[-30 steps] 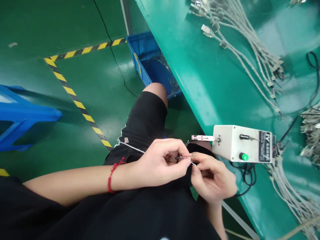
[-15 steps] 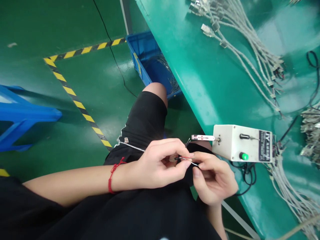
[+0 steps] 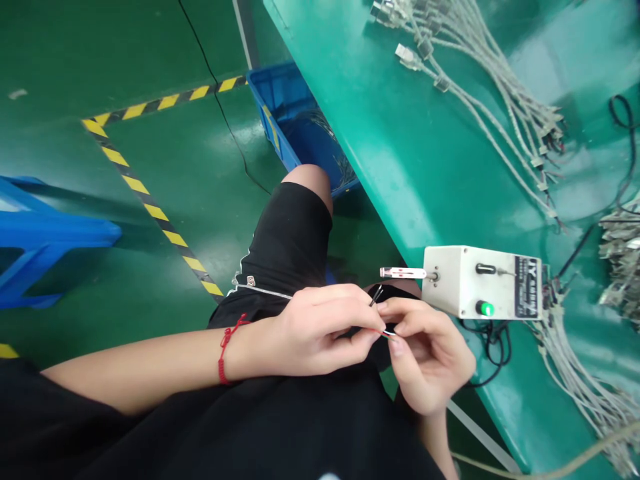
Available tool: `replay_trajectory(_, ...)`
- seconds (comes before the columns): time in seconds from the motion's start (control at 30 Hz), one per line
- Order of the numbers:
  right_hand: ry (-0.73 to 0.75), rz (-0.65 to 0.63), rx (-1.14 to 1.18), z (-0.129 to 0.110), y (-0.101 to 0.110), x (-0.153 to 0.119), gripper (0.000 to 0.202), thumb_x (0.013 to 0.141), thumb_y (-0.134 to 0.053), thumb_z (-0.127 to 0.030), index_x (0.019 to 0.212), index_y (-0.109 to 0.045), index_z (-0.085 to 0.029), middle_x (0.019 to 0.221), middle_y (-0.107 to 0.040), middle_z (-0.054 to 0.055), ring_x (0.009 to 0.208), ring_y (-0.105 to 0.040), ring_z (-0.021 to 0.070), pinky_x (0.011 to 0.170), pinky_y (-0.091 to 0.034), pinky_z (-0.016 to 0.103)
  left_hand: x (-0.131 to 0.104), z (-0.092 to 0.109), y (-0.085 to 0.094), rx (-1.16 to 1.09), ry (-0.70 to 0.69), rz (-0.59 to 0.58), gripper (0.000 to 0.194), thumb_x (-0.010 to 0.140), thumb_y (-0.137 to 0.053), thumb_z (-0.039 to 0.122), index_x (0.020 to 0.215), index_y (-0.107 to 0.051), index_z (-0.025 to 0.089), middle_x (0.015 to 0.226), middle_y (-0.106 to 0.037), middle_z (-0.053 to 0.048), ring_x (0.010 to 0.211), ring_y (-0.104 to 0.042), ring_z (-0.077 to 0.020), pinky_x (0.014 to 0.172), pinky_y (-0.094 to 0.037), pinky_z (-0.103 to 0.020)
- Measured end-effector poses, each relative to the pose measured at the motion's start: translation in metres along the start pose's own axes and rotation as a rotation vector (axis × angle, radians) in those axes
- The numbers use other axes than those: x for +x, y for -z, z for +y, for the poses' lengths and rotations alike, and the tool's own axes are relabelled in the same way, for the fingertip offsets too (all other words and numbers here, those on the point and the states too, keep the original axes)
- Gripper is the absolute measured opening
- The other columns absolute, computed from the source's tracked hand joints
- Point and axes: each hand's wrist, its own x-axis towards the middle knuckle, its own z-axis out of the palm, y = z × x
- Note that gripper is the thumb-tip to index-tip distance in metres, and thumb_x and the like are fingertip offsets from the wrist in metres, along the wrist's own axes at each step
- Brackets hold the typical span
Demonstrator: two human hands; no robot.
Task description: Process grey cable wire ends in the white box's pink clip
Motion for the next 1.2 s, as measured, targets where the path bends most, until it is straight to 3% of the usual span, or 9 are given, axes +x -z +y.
replay_trajectory(0.17,0.054,0.003,-0.079,0.0001,0.0018,0.0022,0.028,0.078,-0.065,0.003,0.096,-0.07,-0.017,0.105,-0.077,0.008,0.101,-0.075,0.0258,0.08,-0.064,0.034,0.0004,-0.0025,-0.0021,-0.017,-0.013,0.008,0.016,0.086,-0.065,-0.004,0.094,-0.069,0.009,0.073,-0.066,-0.005,0.068,-0.065,-0.0132,0.068,-0.059,-0.022)
replay_trajectory(0.33,0.048,-0.022,-0.085,0.0004,0.0031,0.0031,0.028,0.077,-0.064,0.005,0.093,-0.07,-0.018,0.106,-0.078,0.006,0.097,-0.075,0.0231,0.08,-0.064,0.034,0.0025,-0.0015,-0.0016,-0.037,0.001,0.0,0.016,0.084,-0.066,-0.005,0.092,-0.069,0.009,0.066,-0.059,-0.001,0.064,-0.062,-0.0126,0.068,-0.059,-0.024)
replay_trajectory(0.57,0.001,0.03,0.049,0.0037,0.0015,0.0002,0.029,0.08,-0.062,0.004,0.099,-0.069,-0.018,0.11,-0.078,0.007,0.096,-0.077,0.0236,0.074,-0.067,0.034,0.002,-0.001,0.0012,-0.039,0.037,-0.017,0.016,0.086,-0.065,-0.002,0.095,-0.069,0.01,0.068,-0.059,0.0,0.055,-0.051,-0.0091,0.054,-0.048,-0.021)
replay_trajectory(0.7,0.027,0.009,-0.012,0.0006,0.0015,0.0021,0.029,0.079,-0.064,0.002,0.099,-0.069,-0.018,0.107,-0.077,0.008,0.1,-0.076,0.0267,0.073,-0.067,0.035,0.0016,-0.0016,0.0012,-0.019,0.043,-0.026,0.016,0.087,-0.064,-0.002,0.095,-0.068,0.011,0.071,-0.061,-0.001,0.055,-0.051,-0.0088,0.055,-0.048,-0.021)
replay_trajectory(0.97,0.083,0.004,-0.117,-0.0023,0.0017,0.0054,0.028,0.075,-0.065,0.003,0.095,-0.07,-0.017,0.104,-0.078,0.007,0.093,-0.076,0.0239,0.075,-0.065,0.034,0.0021,-0.0016,-0.0016,-0.033,0.037,-0.021,0.016,0.086,-0.065,-0.002,0.094,-0.068,0.012,0.067,-0.058,0.001,0.058,-0.054,-0.0099,0.058,-0.051,-0.021)
replay_trajectory(1.2,0.09,0.015,-0.162,-0.0015,0.0026,0.0058,0.022,0.077,-0.066,-0.003,0.09,-0.07,-0.02,0.1,-0.079,0.006,0.088,-0.077,0.025,0.068,-0.064,0.035,0.0019,-0.0018,-0.0019,-0.039,0.026,-0.016,0.016,0.086,-0.065,-0.001,0.094,-0.068,0.012,0.071,-0.065,-0.002,0.059,-0.058,-0.011,0.059,-0.053,-0.022)
